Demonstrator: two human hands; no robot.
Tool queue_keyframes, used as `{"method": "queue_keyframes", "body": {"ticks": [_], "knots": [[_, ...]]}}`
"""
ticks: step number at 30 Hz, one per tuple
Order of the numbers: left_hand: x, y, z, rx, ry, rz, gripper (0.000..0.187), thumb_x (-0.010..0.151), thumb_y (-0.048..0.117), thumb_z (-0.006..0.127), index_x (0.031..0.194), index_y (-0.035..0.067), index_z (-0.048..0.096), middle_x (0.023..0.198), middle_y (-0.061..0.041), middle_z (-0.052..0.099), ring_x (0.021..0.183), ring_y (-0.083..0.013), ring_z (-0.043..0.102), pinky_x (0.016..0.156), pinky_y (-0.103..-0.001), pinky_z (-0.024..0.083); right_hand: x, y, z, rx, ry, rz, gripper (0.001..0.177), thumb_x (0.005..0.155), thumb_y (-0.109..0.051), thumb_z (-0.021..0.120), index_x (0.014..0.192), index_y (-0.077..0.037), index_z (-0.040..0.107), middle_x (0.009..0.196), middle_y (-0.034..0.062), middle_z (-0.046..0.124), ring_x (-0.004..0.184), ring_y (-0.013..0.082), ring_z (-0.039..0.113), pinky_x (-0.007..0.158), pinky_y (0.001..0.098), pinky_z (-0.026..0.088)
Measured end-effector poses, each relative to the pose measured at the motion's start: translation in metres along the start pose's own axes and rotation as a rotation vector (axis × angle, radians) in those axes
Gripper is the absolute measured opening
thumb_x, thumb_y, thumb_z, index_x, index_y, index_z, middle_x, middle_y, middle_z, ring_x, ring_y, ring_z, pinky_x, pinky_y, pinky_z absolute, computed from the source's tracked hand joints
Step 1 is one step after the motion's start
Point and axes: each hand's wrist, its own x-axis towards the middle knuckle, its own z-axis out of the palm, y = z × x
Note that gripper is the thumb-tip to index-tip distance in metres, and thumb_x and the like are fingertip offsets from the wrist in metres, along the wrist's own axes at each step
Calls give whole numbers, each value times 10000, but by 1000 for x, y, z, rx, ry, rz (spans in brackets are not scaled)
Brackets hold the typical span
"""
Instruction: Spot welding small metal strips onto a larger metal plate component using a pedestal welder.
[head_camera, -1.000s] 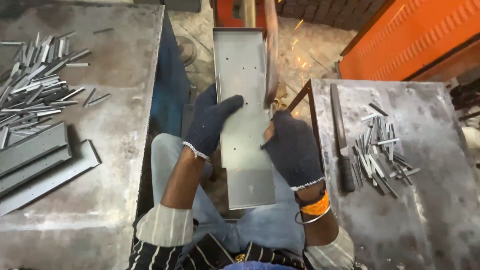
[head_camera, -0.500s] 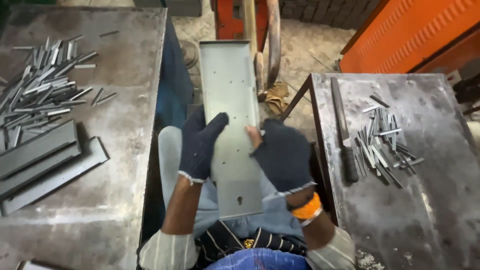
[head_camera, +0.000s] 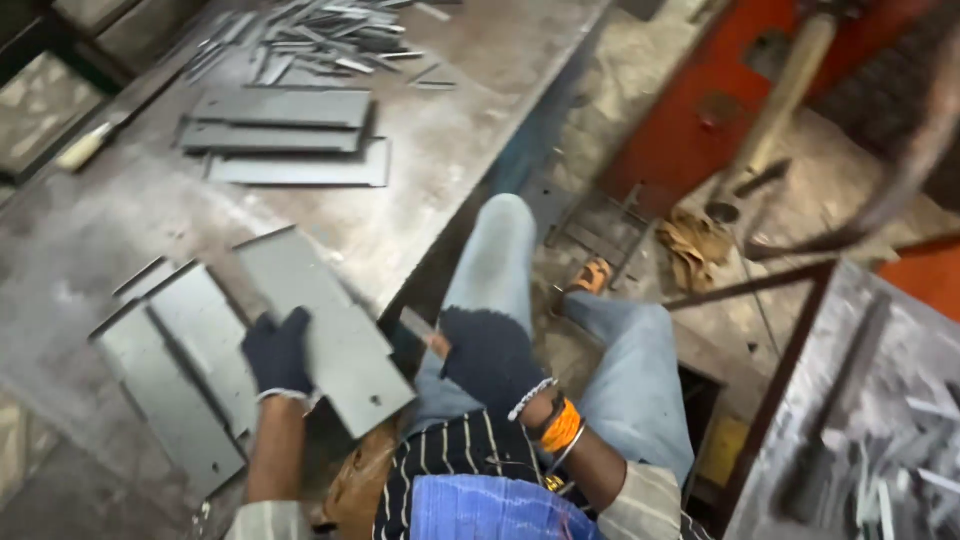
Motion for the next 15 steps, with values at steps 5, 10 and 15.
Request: {"method": "queue_keyframes", "body": {"ticks": [5, 10, 15], "knots": [[21, -40, -102, -24, 123, 27, 500, 876, 293, 833, 1149, -106, 706, 1015, -168, 747, 839, -220, 675, 748, -360, 540, 1, -25, 18, 44, -86, -140, 346, 937, -425, 645, 793, -111, 663, 708, 141, 669, 698, 391, 661, 628, 531, 485], [27, -60, -125, 243, 236, 77, 724, 841, 435, 846, 1333, -62, 658, 1265, -228, 680, 1094, -313, 616, 937, -431, 486, -2, -30, 24, 63, -100, -156, 344, 940, -430, 646, 790, -123, 687, 699, 141, 669, 687, 384, 662, 618, 532, 479], [53, -138, -104, 902, 567, 70, 1035, 889, 601, 714, 1536, -118, 343, 1604, -333, 322, 1442, -519, 294, 1174, -645, 151, -4, -23, 20, 21, -76, -80, 346, 921, -418, 669, 785, -100, 669, 690, 151, 677, 692, 398, 661, 617, 541, 475]]}}
